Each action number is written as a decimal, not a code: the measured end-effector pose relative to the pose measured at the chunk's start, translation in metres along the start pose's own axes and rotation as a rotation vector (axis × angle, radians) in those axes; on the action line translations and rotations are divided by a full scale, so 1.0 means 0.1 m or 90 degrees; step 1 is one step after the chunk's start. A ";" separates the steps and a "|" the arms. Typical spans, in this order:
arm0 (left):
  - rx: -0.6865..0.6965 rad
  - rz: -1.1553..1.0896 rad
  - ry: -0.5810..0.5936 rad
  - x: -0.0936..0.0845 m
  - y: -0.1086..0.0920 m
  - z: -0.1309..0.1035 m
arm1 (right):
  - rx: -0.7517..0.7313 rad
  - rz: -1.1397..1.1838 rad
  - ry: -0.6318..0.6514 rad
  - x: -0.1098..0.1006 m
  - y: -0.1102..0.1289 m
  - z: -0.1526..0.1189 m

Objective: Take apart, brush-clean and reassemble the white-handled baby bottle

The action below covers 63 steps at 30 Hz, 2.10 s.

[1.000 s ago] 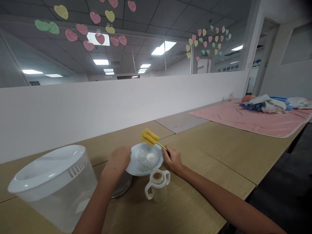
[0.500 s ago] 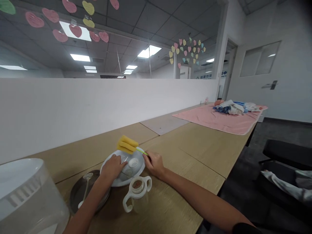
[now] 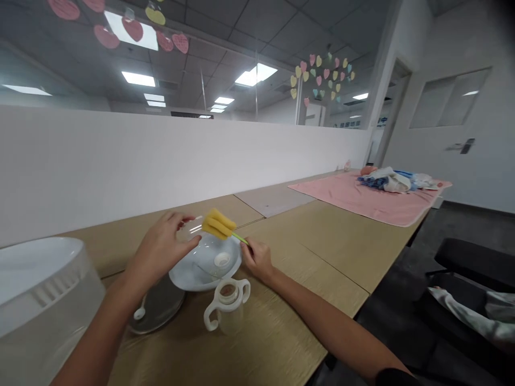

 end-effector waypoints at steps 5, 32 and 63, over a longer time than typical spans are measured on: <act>0.065 -0.018 -0.041 -0.20 -0.28 -0.06 | -0.033 0.018 -0.015 -0.08 0.00 0.01; 0.071 -0.145 -0.246 0.03 -0.07 -0.92 | -0.366 -0.141 -0.069 -0.07 0.39 -0.12; -0.035 -0.023 -0.155 0.56 0.63 -1.29 | -0.073 -0.128 0.026 -0.05 -0.06 0.19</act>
Point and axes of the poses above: each hand's wrist, its own z-axis towards the middle knuckle, its own x-axis out of the palm, y = z × x, the point moved 10 cm from there along z, towards the middle knuckle, and after that the axes turned 10 degrees about x, right-handed, at the moved point
